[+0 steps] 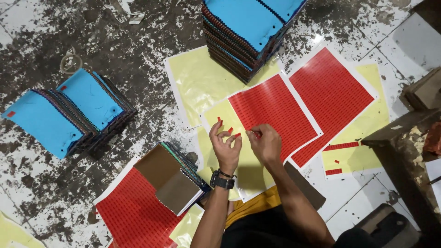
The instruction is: The person is assembling color sample swatches by peeling individual colored stickers from a large sheet and carefully adhering them to a sample card.
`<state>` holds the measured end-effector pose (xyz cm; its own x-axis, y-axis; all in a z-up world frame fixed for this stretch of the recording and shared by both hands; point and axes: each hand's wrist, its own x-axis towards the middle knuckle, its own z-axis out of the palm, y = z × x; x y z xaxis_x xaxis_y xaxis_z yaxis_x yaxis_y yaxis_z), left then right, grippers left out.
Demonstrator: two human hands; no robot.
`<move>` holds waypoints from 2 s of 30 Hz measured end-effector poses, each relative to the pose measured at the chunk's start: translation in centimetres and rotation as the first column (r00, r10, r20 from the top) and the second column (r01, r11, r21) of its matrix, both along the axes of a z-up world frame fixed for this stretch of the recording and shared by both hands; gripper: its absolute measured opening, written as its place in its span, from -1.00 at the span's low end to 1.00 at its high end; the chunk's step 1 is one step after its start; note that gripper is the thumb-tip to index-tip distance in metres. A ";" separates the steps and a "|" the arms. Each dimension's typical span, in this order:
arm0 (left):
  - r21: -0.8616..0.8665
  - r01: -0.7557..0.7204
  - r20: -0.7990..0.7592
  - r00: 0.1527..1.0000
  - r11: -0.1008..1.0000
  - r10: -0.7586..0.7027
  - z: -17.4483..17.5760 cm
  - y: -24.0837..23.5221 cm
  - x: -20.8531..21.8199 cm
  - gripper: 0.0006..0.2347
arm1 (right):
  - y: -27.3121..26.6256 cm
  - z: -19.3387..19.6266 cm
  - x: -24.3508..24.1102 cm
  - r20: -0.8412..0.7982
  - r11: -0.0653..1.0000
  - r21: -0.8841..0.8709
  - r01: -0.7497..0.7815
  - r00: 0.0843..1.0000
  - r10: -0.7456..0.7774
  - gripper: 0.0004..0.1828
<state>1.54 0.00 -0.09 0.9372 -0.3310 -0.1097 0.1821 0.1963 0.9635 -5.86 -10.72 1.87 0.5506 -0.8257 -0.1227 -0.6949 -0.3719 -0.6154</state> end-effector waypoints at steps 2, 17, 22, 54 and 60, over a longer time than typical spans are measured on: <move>-0.022 -0.002 -0.008 1.000 1.000 0.002 -0.3 -0.1 0.2 -0.35 | 0.1 0.8 0.1 0.017 0.999 0.038 0.022 1.000 -0.023 -0.80; -0.090 -0.040 -0.263 0.965 0.995 0.015 2.2 -0.6 1.0 -0.52 | 5.0 4.8 -0.7 0.533 0.643 0.681 -0.351 0.840 -0.107 -0.81; -0.136 -0.067 -0.236 0.971 0.988 0.034 1.5 -0.6 1.2 -0.51 | 2.3 0.5 -0.4 0.538 0.922 0.351 -0.163 0.841 -0.056 -0.64; -0.194 -0.117 -0.338 0.940 0.974 0.045 6.4 1.8 2.2 -0.65 | 4.5 5.7 -1.1 0.576 0.833 0.503 -0.232 0.808 -0.123 -0.60; 0.155 0.001 0.103 0.995 0.988 -0.017 10.4 9.9 4.0 -0.66 | 3.8 10.3 3.9 0.569 0.766 0.161 -0.622 0.693 0.444 -0.80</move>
